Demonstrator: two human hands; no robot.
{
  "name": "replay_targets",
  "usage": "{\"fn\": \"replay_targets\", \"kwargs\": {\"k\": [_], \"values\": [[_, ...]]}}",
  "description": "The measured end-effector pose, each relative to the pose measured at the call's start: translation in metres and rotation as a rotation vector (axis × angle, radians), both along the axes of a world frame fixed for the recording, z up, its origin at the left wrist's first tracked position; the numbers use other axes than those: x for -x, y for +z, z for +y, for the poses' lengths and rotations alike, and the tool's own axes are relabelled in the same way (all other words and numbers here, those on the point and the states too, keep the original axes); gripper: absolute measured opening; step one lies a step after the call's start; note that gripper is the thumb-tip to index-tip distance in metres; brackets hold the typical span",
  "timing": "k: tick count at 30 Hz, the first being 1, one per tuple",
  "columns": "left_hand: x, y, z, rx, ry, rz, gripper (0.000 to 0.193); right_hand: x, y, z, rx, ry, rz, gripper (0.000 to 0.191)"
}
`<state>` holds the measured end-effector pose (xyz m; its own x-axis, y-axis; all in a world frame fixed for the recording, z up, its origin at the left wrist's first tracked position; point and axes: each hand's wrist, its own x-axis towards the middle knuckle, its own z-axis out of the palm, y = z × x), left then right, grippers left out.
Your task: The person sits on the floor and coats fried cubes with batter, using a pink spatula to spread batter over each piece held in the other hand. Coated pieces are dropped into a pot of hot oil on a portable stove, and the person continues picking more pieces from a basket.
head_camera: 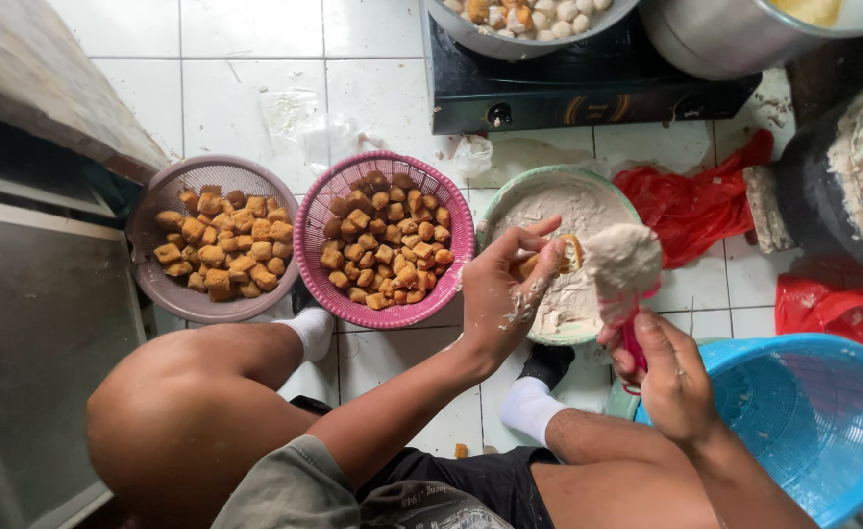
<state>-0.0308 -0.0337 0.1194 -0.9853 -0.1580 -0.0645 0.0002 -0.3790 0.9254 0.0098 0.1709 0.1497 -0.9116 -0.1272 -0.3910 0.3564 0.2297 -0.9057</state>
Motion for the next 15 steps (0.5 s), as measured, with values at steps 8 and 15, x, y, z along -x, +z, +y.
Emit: {"fn": "replay_targets", "kwargs": {"k": [8, 15], "values": [[-0.011, 0.015, -0.001, 0.013, -0.153, -0.023, 0.03, 0.007, 0.003, -0.012, -0.268, 0.134, 0.27, 0.039], [-0.026, 0.01, 0.006, -0.333, -0.241, 0.099, 0.061, 0.014, 0.017, -0.017, -0.699, 0.163, 0.556, 0.038]]}}
